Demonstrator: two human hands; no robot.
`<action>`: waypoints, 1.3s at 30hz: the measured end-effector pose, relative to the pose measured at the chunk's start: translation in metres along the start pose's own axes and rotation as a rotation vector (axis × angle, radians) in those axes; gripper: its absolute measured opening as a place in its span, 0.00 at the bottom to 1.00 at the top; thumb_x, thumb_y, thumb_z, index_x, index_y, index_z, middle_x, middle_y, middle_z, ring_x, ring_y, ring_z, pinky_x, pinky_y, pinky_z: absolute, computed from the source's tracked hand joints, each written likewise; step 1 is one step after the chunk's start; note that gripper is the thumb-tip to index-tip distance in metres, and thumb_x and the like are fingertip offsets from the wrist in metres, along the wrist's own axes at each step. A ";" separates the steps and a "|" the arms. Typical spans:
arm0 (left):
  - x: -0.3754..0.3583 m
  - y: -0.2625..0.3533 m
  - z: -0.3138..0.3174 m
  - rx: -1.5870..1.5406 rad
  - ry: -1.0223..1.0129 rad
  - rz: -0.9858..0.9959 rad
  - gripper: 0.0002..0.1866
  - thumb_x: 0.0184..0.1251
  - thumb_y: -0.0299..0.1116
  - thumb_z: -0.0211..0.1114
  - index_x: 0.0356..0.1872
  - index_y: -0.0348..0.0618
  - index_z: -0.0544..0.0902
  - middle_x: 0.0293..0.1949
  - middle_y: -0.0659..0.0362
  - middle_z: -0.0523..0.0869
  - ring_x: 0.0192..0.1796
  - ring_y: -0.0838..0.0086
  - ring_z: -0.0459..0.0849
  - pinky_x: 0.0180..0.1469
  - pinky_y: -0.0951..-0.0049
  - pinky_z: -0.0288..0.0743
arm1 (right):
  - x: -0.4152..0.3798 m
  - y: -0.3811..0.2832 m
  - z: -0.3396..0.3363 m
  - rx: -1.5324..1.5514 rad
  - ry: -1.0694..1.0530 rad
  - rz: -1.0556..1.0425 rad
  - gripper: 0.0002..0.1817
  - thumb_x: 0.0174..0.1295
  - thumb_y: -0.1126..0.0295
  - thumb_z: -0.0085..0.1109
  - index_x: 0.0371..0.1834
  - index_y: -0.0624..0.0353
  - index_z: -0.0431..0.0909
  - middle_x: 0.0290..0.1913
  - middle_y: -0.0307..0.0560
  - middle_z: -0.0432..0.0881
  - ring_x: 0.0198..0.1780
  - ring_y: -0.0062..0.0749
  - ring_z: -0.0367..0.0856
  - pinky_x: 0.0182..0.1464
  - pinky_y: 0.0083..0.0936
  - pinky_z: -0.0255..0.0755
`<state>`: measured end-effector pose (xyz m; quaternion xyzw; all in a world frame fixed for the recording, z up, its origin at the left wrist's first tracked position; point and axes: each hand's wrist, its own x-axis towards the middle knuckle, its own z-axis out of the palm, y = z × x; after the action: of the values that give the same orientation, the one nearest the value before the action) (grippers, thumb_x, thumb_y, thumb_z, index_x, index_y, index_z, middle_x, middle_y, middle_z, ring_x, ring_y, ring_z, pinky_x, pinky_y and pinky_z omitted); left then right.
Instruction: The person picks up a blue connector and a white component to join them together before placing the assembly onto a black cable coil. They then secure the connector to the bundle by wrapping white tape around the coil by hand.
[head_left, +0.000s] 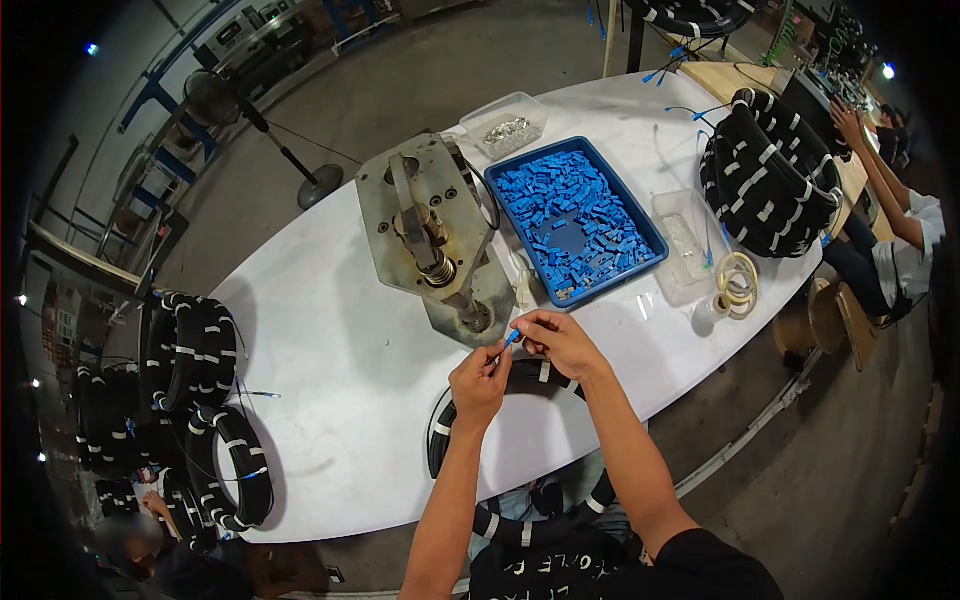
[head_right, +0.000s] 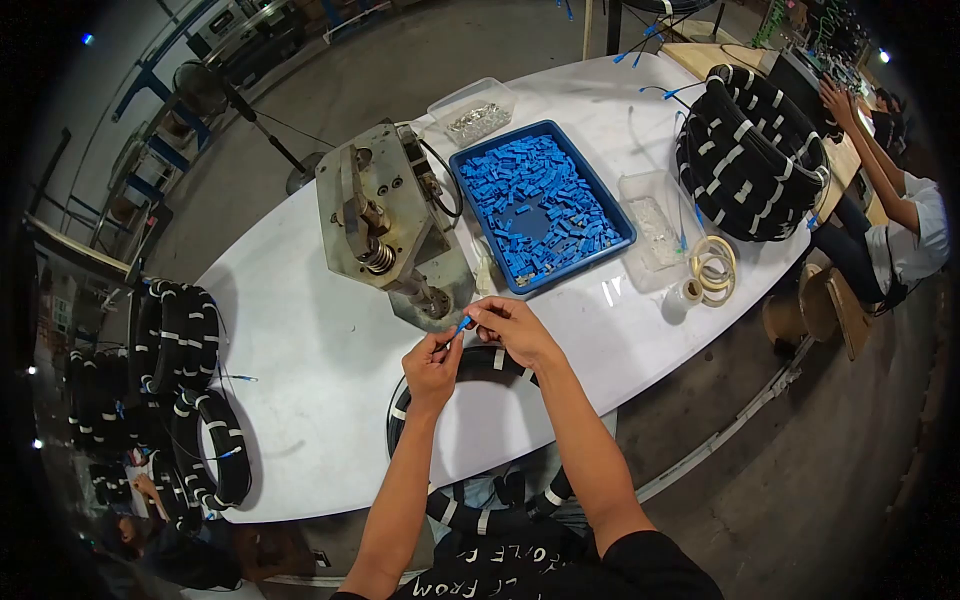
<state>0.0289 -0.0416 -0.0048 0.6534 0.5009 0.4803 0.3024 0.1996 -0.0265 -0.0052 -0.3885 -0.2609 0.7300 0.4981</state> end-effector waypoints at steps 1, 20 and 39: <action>0.000 0.000 0.001 0.017 0.015 0.057 0.05 0.63 0.24 0.72 0.36 0.34 0.86 0.22 0.66 0.83 0.22 0.91 0.70 0.22 0.85 0.62 | 0.000 -0.001 0.000 0.000 0.003 0.000 0.11 0.69 0.69 0.62 0.48 0.66 0.81 0.36 0.37 0.80 0.31 0.17 0.73 0.33 0.13 0.68; 0.000 0.002 -0.003 0.104 -0.060 0.116 0.05 0.62 0.22 0.70 0.37 0.30 0.86 0.31 0.51 0.89 0.31 0.78 0.87 0.33 0.80 0.81 | 0.000 0.000 0.001 -0.036 0.041 0.024 0.11 0.68 0.72 0.63 0.48 0.69 0.82 0.33 0.37 0.80 0.28 0.16 0.68 0.30 0.14 0.62; 0.005 0.009 0.000 0.076 -0.055 0.058 0.06 0.64 0.27 0.71 0.40 0.38 0.87 0.20 0.60 0.80 0.20 0.82 0.69 0.24 0.80 0.64 | -0.004 0.011 0.006 -0.237 0.132 -0.233 0.11 0.68 0.69 0.62 0.45 0.67 0.82 0.32 0.34 0.80 0.27 0.15 0.68 0.29 0.14 0.63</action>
<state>0.0322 -0.0396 0.0051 0.6917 0.4909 0.4515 0.2770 0.1891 -0.0341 -0.0091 -0.4589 -0.3551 0.6044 0.5459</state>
